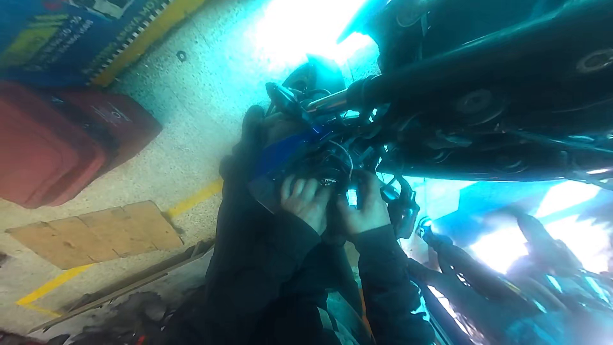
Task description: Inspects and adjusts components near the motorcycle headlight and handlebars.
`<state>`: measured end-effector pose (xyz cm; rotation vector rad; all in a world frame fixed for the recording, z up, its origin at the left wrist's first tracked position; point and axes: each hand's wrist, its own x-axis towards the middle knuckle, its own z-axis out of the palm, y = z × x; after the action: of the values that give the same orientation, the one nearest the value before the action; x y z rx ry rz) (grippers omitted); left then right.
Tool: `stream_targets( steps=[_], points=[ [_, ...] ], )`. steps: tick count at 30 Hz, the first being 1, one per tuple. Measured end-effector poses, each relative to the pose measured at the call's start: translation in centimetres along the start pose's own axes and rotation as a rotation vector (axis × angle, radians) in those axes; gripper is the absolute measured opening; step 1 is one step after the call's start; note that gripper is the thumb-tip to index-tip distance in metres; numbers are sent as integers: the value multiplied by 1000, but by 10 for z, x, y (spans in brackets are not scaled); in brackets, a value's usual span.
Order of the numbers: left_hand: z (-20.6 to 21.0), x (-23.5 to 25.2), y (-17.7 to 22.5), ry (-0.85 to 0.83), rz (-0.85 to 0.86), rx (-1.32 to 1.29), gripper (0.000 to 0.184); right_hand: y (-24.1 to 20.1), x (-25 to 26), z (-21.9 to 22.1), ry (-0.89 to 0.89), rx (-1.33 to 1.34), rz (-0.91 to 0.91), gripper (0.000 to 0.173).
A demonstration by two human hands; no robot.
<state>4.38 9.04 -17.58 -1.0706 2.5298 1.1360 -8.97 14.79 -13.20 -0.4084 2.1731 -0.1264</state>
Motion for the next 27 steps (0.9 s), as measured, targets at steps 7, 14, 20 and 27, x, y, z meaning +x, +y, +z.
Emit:
stream_targets(
  steps=[7, 14, 20, 27],
  points=[
    [-7, 2, -22, 9, -77, -117, 25, 32, 12, -19, -167, 487, -242, 73],
    [0, -8, -14, 45, 101, -54, 31, 34, -5, -17, -140, 417, -215, 116],
    [10, -24, -3, 171, 152, -195, 9, 39, -13, 0, -13, 145, -223, 138],
    [24, -50, 38, 308, 131, -292, 19, 17, -31, -39, 78, 3, -513, 93]
  ],
)
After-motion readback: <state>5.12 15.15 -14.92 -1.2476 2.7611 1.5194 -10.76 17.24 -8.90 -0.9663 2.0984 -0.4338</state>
